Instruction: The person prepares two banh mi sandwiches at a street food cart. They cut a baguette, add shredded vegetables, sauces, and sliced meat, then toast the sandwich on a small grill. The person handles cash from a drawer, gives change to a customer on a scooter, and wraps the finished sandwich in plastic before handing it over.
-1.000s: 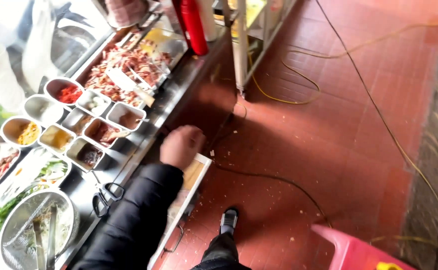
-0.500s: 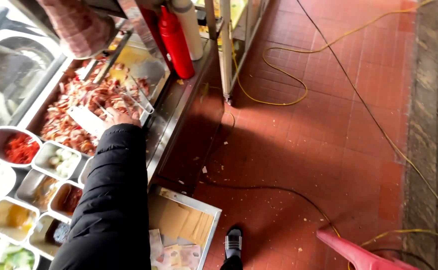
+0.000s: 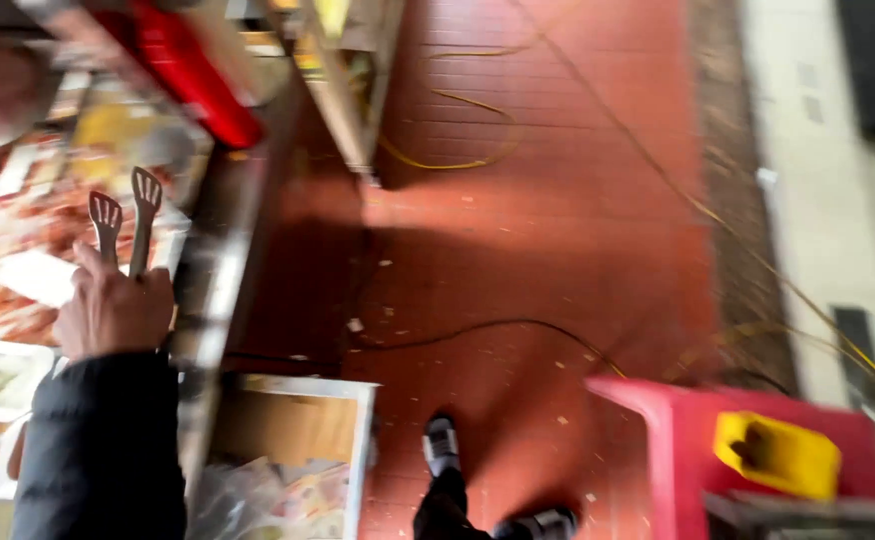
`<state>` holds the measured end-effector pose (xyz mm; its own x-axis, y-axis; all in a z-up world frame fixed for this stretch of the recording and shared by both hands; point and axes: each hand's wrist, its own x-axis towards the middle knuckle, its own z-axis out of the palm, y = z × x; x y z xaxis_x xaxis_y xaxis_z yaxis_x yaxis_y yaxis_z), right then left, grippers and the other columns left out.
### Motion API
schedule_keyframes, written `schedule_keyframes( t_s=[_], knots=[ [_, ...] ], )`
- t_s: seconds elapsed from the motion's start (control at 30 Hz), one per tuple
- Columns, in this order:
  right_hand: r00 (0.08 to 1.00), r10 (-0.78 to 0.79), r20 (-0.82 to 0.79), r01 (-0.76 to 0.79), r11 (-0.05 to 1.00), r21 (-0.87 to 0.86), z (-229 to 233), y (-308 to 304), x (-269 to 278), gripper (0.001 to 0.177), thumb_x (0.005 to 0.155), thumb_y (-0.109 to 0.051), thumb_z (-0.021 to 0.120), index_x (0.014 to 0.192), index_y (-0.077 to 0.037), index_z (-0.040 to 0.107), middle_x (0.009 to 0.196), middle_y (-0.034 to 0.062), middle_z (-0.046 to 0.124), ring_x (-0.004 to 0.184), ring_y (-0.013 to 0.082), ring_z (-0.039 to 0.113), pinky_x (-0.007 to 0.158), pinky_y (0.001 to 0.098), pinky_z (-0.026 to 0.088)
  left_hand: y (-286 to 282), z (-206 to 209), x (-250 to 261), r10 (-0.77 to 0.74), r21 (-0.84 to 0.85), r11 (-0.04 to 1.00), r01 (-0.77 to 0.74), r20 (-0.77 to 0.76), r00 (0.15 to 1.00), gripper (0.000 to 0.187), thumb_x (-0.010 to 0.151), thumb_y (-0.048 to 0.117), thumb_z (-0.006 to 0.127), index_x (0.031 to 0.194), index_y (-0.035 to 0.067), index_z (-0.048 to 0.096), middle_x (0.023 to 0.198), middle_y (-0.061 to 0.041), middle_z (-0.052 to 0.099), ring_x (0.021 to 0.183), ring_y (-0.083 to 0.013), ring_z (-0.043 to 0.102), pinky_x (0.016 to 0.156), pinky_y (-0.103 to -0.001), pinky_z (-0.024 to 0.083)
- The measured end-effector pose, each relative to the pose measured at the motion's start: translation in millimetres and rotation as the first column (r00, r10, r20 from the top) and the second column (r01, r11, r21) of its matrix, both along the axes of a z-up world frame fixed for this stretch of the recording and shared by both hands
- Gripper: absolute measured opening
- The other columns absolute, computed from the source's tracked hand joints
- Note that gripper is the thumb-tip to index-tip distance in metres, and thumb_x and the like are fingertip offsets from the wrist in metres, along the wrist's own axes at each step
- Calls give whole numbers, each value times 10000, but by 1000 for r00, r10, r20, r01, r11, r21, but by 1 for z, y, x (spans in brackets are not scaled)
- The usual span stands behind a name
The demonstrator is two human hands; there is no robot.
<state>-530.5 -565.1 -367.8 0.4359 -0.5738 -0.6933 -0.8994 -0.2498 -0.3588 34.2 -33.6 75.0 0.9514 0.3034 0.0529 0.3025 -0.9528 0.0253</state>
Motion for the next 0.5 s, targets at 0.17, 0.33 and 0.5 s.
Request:
schedule_keyframes(
  t_s=[0.17, 0.33, 0.5],
  knots=[
    [953, -300, -35, 297, 953, -62, 80, -161, -130, 811, 793, -527, 850, 1427, -49, 686, 1304, 326, 840, 1257, 468, 806, 1145, 511, 551, -182, -73, -105, -545, -98, 834, 543, 16, 838, 867, 1023, 669, 640, 1706, 139, 574, 1295, -169, 780, 959, -453, 791, 730, -601, 607],
    [845, -525, -107, 525, 851, -26, 81, -166, -232, 626, 795, -550, 893, 1224, -95, 883, 1171, 136, 899, 1086, 260, 785, 1025, 410, 567, -355, -158, -239, -915, -636, 339, 693, -53, 399, 806, 938, 576, 770, 1614, 172, 599, 1457, -124, 734, 1351, -377, 697, 1029, -560, 571],
    [729, -670, -139, 682, 697, 219, 158, -146, -188, 629, 805, -464, 908, 1308, -99, 810, 1149, 142, 876, 951, 267, 794, 851, 421, 623, -452, -199, -352, -880, -739, 452, 499, -461, 115, 597, 976, 632, 622, 1533, 420, 653, 1341, -75, 831, 1304, -453, 719, 1059, -561, 560]
  ],
)
